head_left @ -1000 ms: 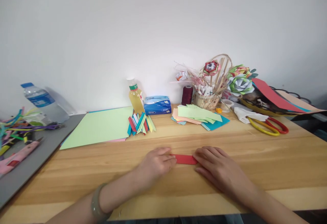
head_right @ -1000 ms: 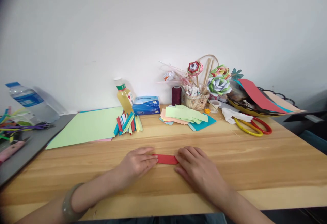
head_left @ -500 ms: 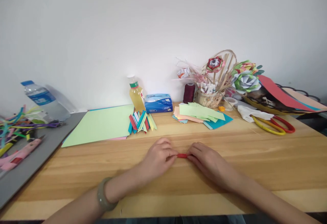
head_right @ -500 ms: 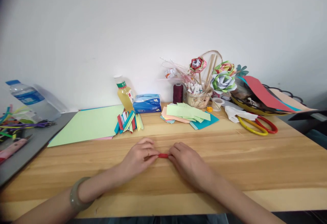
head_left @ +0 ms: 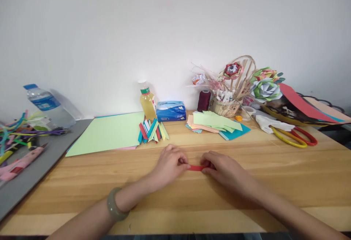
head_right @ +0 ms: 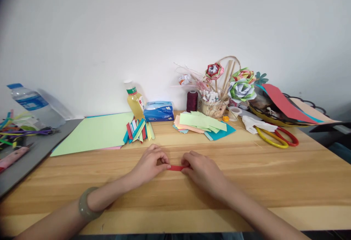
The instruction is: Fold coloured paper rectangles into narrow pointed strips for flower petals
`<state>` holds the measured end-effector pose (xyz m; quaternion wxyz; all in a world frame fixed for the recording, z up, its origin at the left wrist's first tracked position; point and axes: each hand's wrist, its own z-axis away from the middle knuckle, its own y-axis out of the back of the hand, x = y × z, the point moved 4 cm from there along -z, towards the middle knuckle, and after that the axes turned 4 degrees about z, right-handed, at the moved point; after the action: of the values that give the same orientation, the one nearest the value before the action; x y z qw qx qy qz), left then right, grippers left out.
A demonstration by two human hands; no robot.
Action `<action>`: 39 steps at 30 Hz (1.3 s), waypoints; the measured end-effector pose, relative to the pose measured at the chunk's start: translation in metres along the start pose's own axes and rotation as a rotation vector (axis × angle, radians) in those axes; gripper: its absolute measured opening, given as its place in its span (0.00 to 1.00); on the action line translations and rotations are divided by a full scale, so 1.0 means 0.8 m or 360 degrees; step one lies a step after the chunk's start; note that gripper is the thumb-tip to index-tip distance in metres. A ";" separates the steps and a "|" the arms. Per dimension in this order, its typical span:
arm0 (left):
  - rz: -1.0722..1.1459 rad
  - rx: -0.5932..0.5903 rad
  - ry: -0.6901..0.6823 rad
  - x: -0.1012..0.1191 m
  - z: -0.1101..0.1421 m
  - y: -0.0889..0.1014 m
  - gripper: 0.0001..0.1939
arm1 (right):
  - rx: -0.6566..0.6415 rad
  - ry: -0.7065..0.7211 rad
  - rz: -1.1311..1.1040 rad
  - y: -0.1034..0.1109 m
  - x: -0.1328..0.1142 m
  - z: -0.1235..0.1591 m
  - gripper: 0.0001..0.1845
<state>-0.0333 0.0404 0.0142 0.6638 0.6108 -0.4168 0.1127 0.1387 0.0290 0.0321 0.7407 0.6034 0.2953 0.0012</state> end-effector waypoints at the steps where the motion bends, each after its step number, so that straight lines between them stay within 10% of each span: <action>1: -0.0019 -0.0015 -0.0049 0.002 0.001 0.000 0.05 | -0.0016 -0.0019 0.0038 0.001 -0.001 -0.001 0.06; 25: 0.0714 0.0030 -0.0209 0.023 0.015 0.004 0.06 | -0.0037 0.0141 -0.0683 -0.012 -0.017 0.019 0.08; 39: 0.1281 0.0025 0.0122 0.030 0.019 0.004 0.17 | -0.0166 0.0259 -0.0969 -0.017 -0.050 0.022 0.26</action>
<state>-0.0268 0.0185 0.0318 0.5771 0.3992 -0.5967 0.3893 0.1089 -0.0049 0.0390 0.7109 0.4466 0.5201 -0.1570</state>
